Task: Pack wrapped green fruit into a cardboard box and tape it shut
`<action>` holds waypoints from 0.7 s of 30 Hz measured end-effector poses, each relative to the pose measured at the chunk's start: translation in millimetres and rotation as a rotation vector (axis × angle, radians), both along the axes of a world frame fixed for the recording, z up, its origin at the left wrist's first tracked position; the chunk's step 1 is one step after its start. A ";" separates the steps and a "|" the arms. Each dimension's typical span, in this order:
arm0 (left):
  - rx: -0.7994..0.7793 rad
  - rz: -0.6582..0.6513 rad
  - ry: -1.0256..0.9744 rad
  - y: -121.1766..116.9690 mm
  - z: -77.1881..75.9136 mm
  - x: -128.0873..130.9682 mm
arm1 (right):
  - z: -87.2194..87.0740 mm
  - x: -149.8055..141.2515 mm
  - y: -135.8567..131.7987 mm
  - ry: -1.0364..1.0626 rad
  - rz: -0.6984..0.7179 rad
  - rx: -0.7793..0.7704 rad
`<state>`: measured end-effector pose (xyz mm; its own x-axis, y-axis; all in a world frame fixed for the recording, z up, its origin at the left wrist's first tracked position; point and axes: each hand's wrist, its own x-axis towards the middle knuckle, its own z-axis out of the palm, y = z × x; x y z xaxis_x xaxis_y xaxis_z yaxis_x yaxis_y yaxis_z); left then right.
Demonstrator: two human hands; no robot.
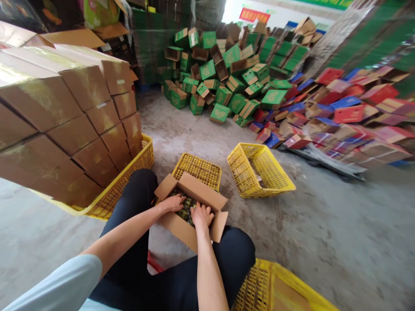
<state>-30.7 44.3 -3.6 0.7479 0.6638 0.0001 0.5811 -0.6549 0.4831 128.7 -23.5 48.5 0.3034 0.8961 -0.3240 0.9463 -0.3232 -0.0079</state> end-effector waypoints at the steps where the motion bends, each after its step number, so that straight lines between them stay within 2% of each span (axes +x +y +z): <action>1: -0.004 0.032 0.003 0.8 0.6 0.4 | -0.9 0.4 1.2 -0.005 -0.011 0.000; 5: -0.029 0.193 -0.045 -3.9 4.9 -1.7 | -3.5 1.8 3.9 -0.006 -0.057 0.024; 9: -0.068 0.394 -0.329 -13.3 11.2 -7.4 | -4.8 -1.4 -0.2 -0.004 -0.067 0.064; 14: -0.028 0.475 -0.496 -19.3 15.4 -13.2 | -6.0 -1.7 -4.2 0.023 -0.106 0.083; 17: -0.013 0.493 -0.470 -19.6 13.7 -13.9 | -4.9 2.2 -2.4 0.069 -0.136 0.060; 21: -0.046 0.425 -0.259 -21.5 8.7 -11.4 | -3.7 4.6 -1.6 0.072 -0.142 0.057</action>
<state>-42.1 22.8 5.1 0.3906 0.9135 0.1135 0.6492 -0.3607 0.6697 133.3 -25.1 44.8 0.4063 0.8633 -0.2993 0.8875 -0.4508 -0.0957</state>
